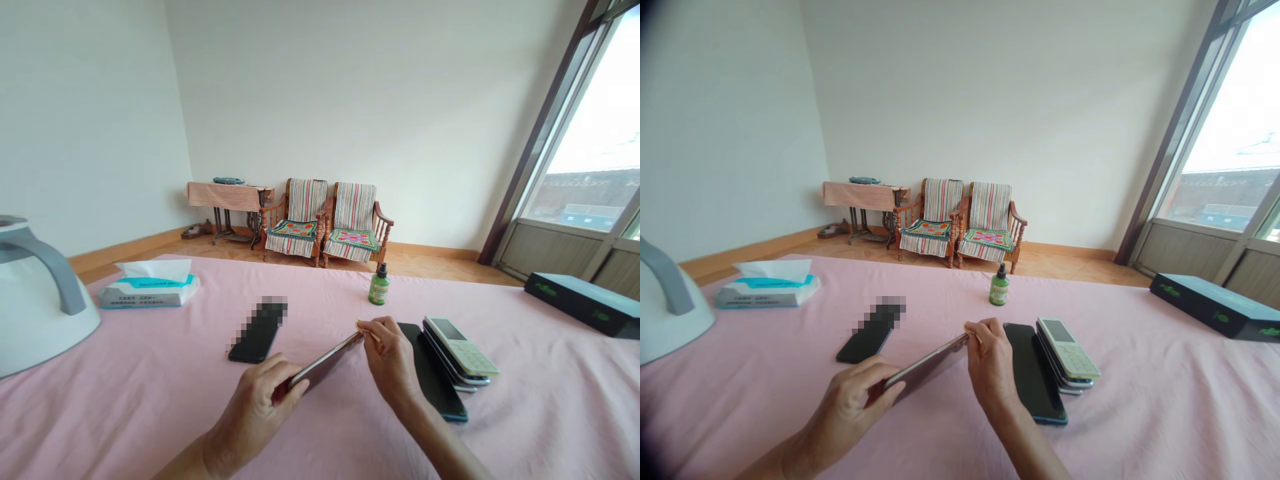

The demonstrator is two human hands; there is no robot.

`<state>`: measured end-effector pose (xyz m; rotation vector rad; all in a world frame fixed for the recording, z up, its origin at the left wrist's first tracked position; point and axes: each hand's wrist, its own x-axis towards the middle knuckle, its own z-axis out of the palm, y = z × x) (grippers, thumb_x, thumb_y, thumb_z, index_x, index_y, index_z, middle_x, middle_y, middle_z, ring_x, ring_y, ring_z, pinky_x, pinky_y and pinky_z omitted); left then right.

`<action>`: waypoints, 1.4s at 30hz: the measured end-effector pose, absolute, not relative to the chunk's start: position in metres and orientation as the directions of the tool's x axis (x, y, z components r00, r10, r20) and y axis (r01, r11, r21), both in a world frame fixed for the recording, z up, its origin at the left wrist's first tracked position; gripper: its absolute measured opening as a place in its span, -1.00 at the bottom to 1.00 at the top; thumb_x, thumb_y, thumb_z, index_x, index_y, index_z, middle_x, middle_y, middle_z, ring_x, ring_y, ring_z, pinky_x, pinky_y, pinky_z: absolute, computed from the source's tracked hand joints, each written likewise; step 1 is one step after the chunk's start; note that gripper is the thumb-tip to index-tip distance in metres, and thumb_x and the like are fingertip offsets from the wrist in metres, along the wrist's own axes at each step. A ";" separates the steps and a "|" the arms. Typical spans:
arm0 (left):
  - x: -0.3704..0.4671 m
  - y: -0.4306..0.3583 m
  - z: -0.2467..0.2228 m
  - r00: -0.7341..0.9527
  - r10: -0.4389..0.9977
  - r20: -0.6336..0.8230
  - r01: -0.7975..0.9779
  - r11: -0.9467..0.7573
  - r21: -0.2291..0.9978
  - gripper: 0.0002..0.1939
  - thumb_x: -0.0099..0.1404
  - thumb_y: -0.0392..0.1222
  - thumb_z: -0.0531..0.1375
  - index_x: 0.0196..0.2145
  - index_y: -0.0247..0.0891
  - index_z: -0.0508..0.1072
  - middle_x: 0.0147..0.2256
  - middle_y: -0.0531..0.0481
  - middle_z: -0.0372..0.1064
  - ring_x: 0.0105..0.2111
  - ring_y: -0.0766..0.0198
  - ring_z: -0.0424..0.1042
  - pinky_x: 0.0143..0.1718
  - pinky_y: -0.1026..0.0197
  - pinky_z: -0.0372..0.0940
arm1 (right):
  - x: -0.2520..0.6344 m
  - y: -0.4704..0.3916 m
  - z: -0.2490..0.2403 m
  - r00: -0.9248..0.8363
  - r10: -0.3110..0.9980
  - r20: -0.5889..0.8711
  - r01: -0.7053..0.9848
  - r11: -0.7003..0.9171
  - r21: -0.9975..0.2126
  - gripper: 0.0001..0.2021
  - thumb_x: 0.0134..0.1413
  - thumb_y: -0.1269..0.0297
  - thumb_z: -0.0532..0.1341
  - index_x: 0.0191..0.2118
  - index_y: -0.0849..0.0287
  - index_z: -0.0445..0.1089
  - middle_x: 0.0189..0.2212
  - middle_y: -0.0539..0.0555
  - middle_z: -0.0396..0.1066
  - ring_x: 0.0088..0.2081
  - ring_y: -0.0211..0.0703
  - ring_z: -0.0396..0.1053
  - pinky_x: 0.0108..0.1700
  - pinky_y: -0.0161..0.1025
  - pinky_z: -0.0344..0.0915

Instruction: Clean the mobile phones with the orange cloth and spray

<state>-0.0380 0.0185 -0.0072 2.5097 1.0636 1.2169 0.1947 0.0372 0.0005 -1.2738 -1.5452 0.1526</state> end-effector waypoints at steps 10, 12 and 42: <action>-0.037 0.016 -0.003 0.440 0.680 0.586 0.525 -0.724 0.447 -0.84 0.34 -0.25 0.08 -0.32 -0.27 0.45 -0.49 0.04 0.28 -0.51 0.34 0.30 -0.46 0.33 0.19 | 0.168 0.016 -0.006 -0.073 0.707 0.703 0.603 0.593 -0.534 -0.74 0.07 0.57 0.06 -0.23 0.16 0.41 -0.34 0.06 0.31 -0.30 -0.22 0.31 -0.24 -0.32 0.27; -0.037 0.016 -0.004 0.442 0.672 0.595 0.515 -0.732 0.445 -0.85 0.34 -0.26 0.08 -0.29 -0.26 0.46 -0.48 0.04 0.28 -0.50 0.33 0.31 -0.45 0.33 0.19 | 0.172 0.017 -0.006 -0.035 0.710 0.703 0.641 0.556 -0.529 -0.76 0.05 0.58 0.08 -0.27 0.16 0.41 -0.38 0.05 0.31 -0.33 -0.20 0.31 -0.26 -0.30 0.27; -0.035 0.017 -0.002 0.438 0.678 0.591 0.528 -0.726 0.441 -0.85 0.33 -0.26 0.09 -0.32 -0.29 0.46 -0.51 0.05 0.26 -0.52 0.34 0.28 -0.48 0.33 0.17 | 0.165 0.014 -0.004 -0.020 0.709 0.705 0.615 0.564 -0.550 -0.77 0.08 0.56 0.07 -0.27 0.17 0.42 -0.38 0.07 0.35 -0.33 -0.20 0.33 -0.28 -0.30 0.28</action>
